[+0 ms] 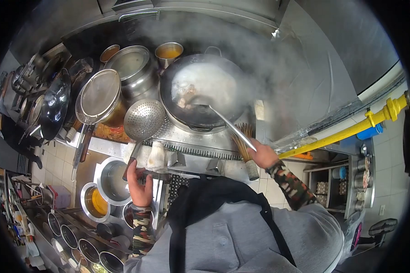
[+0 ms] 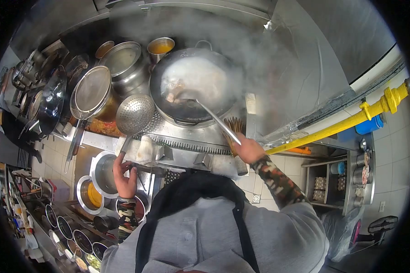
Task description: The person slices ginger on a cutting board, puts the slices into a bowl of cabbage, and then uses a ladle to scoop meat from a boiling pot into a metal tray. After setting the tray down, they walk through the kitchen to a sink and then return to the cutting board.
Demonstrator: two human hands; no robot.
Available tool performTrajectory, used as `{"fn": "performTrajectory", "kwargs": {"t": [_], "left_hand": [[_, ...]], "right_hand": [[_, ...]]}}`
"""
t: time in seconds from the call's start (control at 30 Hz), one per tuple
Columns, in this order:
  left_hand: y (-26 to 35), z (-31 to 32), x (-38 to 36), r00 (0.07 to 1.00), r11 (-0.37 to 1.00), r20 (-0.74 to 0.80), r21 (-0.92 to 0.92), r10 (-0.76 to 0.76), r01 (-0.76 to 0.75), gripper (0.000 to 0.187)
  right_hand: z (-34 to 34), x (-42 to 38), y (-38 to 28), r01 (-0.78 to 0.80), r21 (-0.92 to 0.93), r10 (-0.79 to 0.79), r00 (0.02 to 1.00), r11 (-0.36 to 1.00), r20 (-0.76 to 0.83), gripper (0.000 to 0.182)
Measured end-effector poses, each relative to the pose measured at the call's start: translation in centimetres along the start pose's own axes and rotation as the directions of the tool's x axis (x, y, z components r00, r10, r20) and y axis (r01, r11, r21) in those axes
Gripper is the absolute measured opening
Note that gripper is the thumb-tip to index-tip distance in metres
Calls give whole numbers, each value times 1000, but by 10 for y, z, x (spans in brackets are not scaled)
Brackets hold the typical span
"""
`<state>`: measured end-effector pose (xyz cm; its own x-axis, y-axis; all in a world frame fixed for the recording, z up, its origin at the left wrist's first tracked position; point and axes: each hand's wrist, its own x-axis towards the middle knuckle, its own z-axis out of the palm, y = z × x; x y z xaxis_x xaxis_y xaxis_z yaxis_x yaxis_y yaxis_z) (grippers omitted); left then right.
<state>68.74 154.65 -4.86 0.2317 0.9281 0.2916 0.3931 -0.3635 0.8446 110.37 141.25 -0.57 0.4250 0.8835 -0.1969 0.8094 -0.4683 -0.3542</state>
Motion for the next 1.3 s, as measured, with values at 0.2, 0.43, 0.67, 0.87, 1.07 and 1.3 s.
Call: {"fn": "performTrajectory", "kwargs": {"t": [0.2, 0.43, 0.67, 0.87, 1.07, 1.3], "left_hand": [[14, -12, -5, 998, 999, -56, -50, -21, 18, 66], [-3, -29, -27, 990, 984, -133, 160, -53, 74, 64], [-130, -58, -4, 883, 852, -219, 248, -415, 461, 61], [-186, -61, 53, 485, 195, 585, -488, -651, 851, 66], [-130, -21, 89, 265, -69, 810, -350, -524, 934, 49], [-102, 16, 95, 281, -137, 860, -369, -427, 919, 23]], "right_hand": [[-16, 56, -23, -334, 573, 222, 940, 748, 258, 36], [25, 145, 46, 184, -29, -169, 817, 983, -551, 41], [27, 106, -26, -499, 832, 124, 866, 242, 484, 24], [13, 86, -31, -748, 663, -133, 654, 40, 745, 17], [23, 68, -16, -820, 518, -416, 571, -244, 708, 18], [17, 76, -33, -636, 761, -141, 748, 129, 649, 11]]}}
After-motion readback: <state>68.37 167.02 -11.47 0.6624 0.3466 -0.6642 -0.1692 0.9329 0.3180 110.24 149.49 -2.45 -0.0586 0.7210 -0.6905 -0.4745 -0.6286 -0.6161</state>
